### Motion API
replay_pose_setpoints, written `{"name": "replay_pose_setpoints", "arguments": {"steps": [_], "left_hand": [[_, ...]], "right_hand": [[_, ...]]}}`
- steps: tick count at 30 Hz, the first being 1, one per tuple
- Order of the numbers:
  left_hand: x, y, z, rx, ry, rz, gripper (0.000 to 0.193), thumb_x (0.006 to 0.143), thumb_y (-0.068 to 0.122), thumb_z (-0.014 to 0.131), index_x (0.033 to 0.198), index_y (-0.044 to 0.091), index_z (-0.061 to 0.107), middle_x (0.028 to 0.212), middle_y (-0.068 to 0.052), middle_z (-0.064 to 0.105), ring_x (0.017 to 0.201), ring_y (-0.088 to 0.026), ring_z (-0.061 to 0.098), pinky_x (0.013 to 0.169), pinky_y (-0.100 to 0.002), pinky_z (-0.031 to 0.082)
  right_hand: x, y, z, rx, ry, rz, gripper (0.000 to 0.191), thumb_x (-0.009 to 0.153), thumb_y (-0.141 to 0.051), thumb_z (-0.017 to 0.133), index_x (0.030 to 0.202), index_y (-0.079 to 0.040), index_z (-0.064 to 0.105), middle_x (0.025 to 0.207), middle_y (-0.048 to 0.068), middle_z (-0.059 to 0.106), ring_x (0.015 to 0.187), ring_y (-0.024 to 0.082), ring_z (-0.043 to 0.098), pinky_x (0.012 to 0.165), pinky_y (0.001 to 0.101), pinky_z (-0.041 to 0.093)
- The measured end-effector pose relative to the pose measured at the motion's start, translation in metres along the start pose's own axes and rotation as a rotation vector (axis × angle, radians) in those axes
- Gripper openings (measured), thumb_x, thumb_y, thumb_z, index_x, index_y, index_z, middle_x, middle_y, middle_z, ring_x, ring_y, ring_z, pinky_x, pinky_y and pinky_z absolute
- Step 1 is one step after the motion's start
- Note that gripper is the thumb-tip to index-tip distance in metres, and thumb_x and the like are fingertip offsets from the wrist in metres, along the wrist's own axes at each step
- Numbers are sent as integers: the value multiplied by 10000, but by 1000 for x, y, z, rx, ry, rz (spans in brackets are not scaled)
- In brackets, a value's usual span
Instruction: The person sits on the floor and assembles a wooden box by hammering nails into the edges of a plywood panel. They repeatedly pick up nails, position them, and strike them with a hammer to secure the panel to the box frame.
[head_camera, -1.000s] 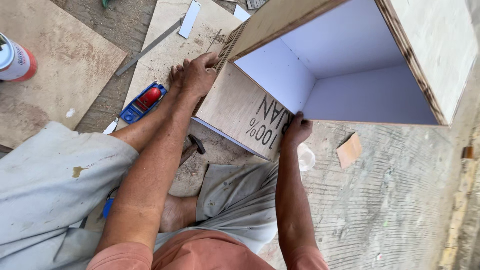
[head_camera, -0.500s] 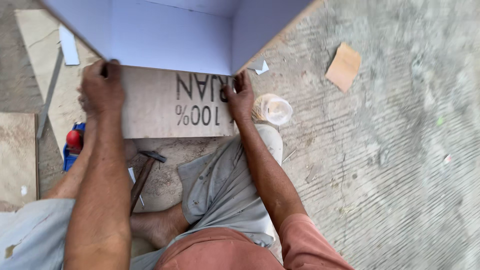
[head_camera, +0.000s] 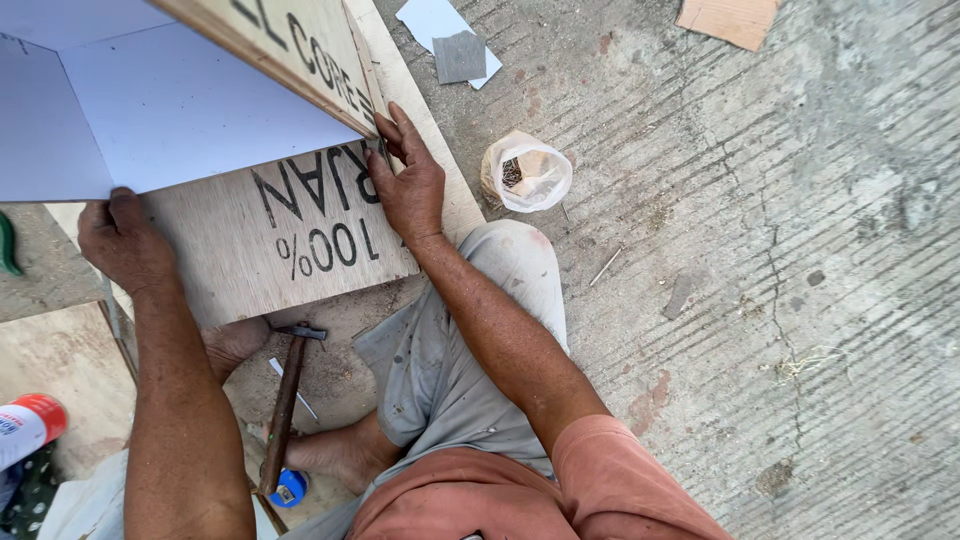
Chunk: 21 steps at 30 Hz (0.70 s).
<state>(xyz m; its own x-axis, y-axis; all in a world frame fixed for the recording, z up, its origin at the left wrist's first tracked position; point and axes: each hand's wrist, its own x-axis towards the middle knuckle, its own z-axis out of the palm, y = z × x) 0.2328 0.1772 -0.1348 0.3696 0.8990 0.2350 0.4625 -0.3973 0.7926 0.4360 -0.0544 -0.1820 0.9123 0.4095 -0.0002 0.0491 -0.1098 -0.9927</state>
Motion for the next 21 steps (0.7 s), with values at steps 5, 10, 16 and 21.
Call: {"name": "replay_pose_setpoints", "arguments": {"steps": [5, 10, 16, 21], "left_hand": [[2, -3, 3, -5, -8, -68, 226, 1041, 131, 539, 929, -35, 644, 835, -15, 563, 773, -129, 488, 693, -336, 425], [0, -3, 7, -9, -33, -48, 217, 1047, 113, 521, 973, -37, 660, 857, -8, 556, 798, -131, 472, 722, -335, 404], [-1, 1, 11, -94, -71, -164, 259, 1106, 172, 508, 1071, -16, 684, 871, 23, 555, 802, -106, 468, 736, -308, 403], [-1, 2, 12, -49, -91, -257, 274, 1095, 198, 469, 1126, 27, 680, 889, 31, 551, 838, -94, 481, 796, -287, 424]], "right_hand": [[5, -4, -2, -145, 42, -98, 678, 960, -70, 749, 1557, -165, 442, 1337, 63, 735, 1218, 201, 729, 1048, 351, 614], [7, -13, 2, -225, -39, -44, 725, 936, -128, 766, 1568, -169, 414, 1401, 107, 614, 1317, 227, 640, 1135, 372, 579], [14, -12, 7, -219, -136, -91, 876, 897, -121, 774, 1603, -146, 256, 1591, 209, 407, 1459, 357, 435, 1197, 472, 427], [17, -3, 9, -172, -139, -154, 810, 974, -123, 731, 1632, -153, 259, 1598, 177, 465, 1496, 339, 479, 1268, 459, 424]]}}
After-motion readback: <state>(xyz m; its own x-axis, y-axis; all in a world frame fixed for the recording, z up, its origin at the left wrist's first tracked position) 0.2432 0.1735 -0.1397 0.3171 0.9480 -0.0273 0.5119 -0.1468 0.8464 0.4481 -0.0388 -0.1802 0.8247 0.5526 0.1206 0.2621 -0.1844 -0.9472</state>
